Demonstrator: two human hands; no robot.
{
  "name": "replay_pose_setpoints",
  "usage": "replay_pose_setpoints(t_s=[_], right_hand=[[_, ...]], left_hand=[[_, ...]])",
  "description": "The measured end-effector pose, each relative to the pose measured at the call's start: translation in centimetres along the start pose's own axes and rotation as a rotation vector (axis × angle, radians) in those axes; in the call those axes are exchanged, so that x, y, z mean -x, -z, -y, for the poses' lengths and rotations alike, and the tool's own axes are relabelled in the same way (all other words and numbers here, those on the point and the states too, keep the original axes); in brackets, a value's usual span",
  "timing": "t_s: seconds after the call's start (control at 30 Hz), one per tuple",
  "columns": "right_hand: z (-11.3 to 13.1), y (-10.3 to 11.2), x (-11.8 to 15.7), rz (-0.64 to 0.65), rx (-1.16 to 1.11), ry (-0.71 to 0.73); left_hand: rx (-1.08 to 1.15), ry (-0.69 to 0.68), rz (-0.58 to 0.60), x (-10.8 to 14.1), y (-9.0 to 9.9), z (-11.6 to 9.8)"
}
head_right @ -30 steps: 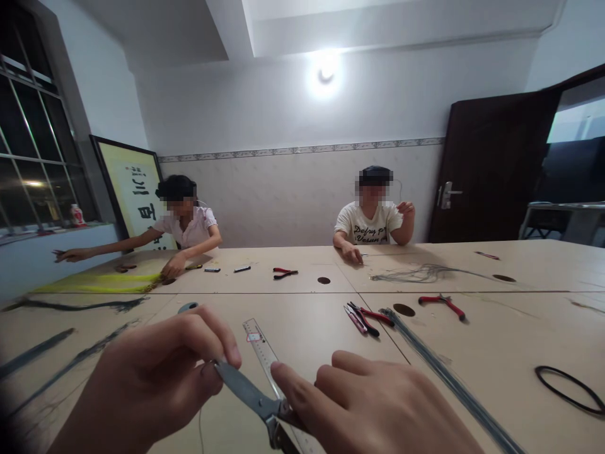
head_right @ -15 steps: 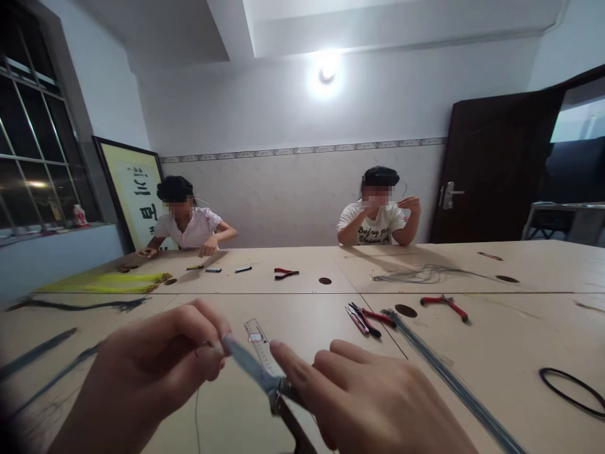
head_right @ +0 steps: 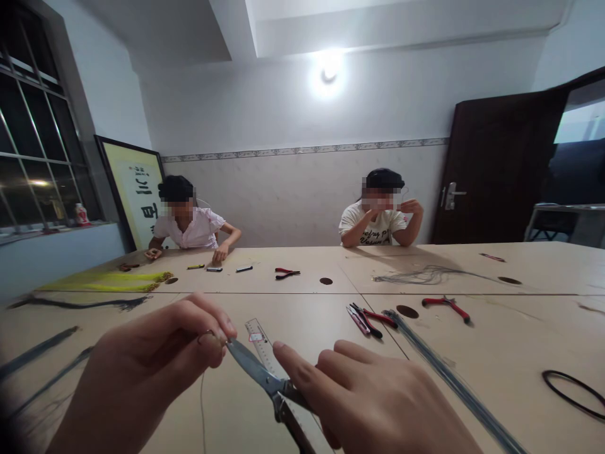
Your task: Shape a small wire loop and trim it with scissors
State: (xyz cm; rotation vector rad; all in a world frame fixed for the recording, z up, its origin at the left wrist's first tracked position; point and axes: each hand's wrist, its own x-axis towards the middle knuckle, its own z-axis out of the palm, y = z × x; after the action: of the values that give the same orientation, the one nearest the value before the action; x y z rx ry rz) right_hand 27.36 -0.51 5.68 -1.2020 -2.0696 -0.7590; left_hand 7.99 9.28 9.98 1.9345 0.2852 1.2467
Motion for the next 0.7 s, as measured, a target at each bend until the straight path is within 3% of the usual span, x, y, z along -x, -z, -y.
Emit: replay_pose_setpoints(t_s=[0.27, 0.6, 0.7], right_hand=[[0.18, 0.03, 0.18, 0.029, -0.003, -0.002], [0.15, 0.25, -0.04, 0.043, -0.025, -0.001], [0.22, 0.56, -0.14, 0.104, -0.018, -0.005]], left_hand=[[-0.052, -0.011, 0.035, 0.24, 0.03, 0.0], [0.027, 0.019, -0.018, 0.46, -0.54, 0.02], [0.029, 0.028, -0.018, 0.4, -0.57, -0.12]])
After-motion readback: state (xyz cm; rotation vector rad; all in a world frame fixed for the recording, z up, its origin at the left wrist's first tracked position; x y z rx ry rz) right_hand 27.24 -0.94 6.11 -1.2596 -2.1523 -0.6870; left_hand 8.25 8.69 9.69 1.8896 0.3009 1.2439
